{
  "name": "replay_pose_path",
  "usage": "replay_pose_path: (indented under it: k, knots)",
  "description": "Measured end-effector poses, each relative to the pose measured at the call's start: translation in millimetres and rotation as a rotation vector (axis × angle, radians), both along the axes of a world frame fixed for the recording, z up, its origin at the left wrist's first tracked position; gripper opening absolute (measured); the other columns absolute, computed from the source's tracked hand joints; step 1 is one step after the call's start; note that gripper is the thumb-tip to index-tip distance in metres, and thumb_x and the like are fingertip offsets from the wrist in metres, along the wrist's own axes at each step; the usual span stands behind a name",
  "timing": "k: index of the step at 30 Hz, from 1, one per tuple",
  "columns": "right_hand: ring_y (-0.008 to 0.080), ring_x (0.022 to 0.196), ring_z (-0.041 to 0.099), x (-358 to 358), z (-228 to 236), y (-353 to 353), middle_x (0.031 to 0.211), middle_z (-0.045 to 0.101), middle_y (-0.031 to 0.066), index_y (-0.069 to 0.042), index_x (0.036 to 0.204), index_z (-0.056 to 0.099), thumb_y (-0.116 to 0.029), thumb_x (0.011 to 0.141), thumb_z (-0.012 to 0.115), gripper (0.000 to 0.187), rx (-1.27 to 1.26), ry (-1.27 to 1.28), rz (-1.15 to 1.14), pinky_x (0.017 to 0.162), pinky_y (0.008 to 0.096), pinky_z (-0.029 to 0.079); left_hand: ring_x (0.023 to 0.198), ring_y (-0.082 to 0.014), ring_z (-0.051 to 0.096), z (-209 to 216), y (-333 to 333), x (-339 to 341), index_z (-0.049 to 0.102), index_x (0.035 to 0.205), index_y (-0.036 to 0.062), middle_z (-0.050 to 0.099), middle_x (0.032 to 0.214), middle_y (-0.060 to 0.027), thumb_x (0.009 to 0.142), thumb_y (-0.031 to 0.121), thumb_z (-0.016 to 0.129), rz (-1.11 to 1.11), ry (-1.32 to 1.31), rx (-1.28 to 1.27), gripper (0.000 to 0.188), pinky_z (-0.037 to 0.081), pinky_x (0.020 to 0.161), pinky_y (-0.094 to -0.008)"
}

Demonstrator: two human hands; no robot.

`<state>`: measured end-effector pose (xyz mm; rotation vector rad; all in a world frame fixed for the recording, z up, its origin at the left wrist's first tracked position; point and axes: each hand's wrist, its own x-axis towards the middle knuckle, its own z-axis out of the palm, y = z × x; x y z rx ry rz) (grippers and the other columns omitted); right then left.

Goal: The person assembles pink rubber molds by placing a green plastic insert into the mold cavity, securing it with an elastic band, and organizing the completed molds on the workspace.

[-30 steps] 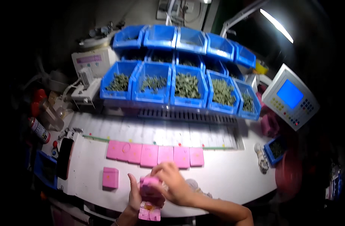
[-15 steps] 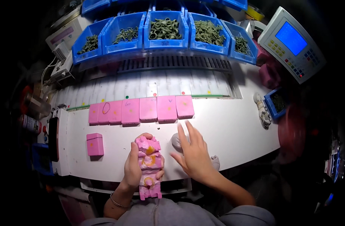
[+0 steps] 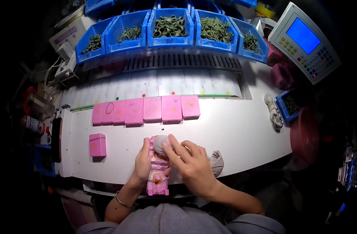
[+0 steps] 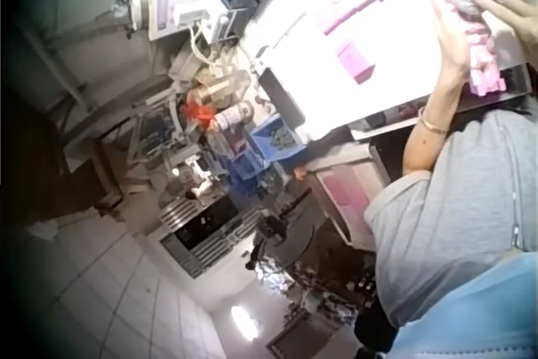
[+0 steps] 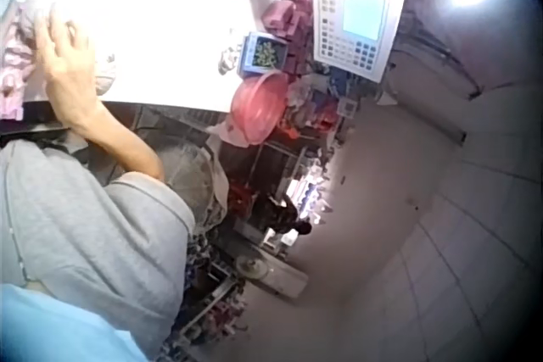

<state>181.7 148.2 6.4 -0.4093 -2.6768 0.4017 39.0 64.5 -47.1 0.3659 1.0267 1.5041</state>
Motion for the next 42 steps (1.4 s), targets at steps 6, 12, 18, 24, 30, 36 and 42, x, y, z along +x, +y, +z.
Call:
replay_pose_path:
  k: [6,12,18,24,30,36,42]
  knots:
    - [0.0261,0.1,0.05,-4.0,-8.4,-8.6,0.134,0.047,0.0138,-0.004,0.128,0.05,-0.004,0.068,0.059,0.061,0.019,0.008,-0.042,0.083,0.0336,0.039,0.047,-0.0224,0.055,8.7,4.6,0.8,0.052,0.099,-0.001,0.057,0.068,-0.0133,0.097,0.049,0.01,0.015,0.028,-0.077,0.065,0.048,0.046,-0.0306]
    - [0.0267,0.099,0.05,1.0,3.2,-5.7,0.135,0.046,0.0131,-0.005,0.128,0.05,-0.002,0.069,0.057,0.06,-0.165,0.021,-0.05,0.083,0.0343,0.04,0.053,-0.0195,0.057,-2.0,-1.5,-0.9,0.038,0.12,0.0057,0.058,0.078,-0.012,0.1,0.042,0.015,0.09,-0.09,-0.068,0.047,0.049,0.046,-0.0299]
    - [0.0265,0.098,0.05,-0.8,-6.9,-14.4,0.136,0.045,0.0118,-0.006,0.128,0.051,0.003,0.063,0.06,0.066,-0.042,-0.002,0.002,0.082,0.0342,0.041,0.053,-0.0209,0.058,3.5,4.3,1.4,0.038,0.12,0.0054,0.056,0.087,-0.0144,0.1,0.039,0.016,0.144,0.08,-0.063,0.045,0.049,0.045,-0.031]
    - [0.0266,0.097,0.05,-0.2,-17.9,-22.7,0.136,0.046,0.0104,-0.006,0.128,0.05,0.004,0.062,0.06,0.068,-0.06,0.04,0.0,0.08,0.0342,0.041,0.075,-0.0145,0.055,-17.4,9.8,-2.4,0.043,0.117,0.0021,0.053,0.094,-0.0111,0.101,0.034,0.019,0.259,0.393,-0.022,0.044,0.049,0.067,-0.0271]
    - [0.0284,0.094,0.05,2.0,-1.8,-14.5,0.133,0.049,0.009,-0.009,0.129,0.05,0.012,0.057,0.056,0.075,-0.294,0.034,0.048,0.081,0.0344,0.042,0.08,-0.0135,0.057,-0.6,3.8,-2.6,0.041,0.121,0.0002,0.056,0.094,-0.0098,0.101,0.034,0.027,0.237,0.292,0.08,0.042,0.048,0.073,-0.0258]
    - [0.0295,0.092,0.048,8.2,6.2,-17.7,0.129,0.05,0.0086,-0.01,0.133,0.044,0.012,0.056,0.054,0.081,-0.39,-0.184,0.135,0.083,0.0366,0.042,0.082,-0.0204,0.063,7.0,4.6,1.2,0.032,0.128,-0.0007,0.063,0.09,-0.0186,0.098,0.047,0.025,0.331,0.612,0.212,0.056,0.051,0.072,-0.0299]
    - [0.0284,0.094,0.05,9.2,-0.7,-19.0,0.129,0.051,0.0083,-0.009,0.125,0.053,0.011,0.058,0.053,0.07,-0.332,0.059,-0.002,0.081,0.0352,0.042,0.078,-0.0183,0.063,-3.7,2.7,-7.0,0.041,0.113,-0.0002,0.062,0.086,-0.0144,0.1,0.038,0.025,0.381,0.338,0.146,0.043,0.052,0.071,-0.0284]
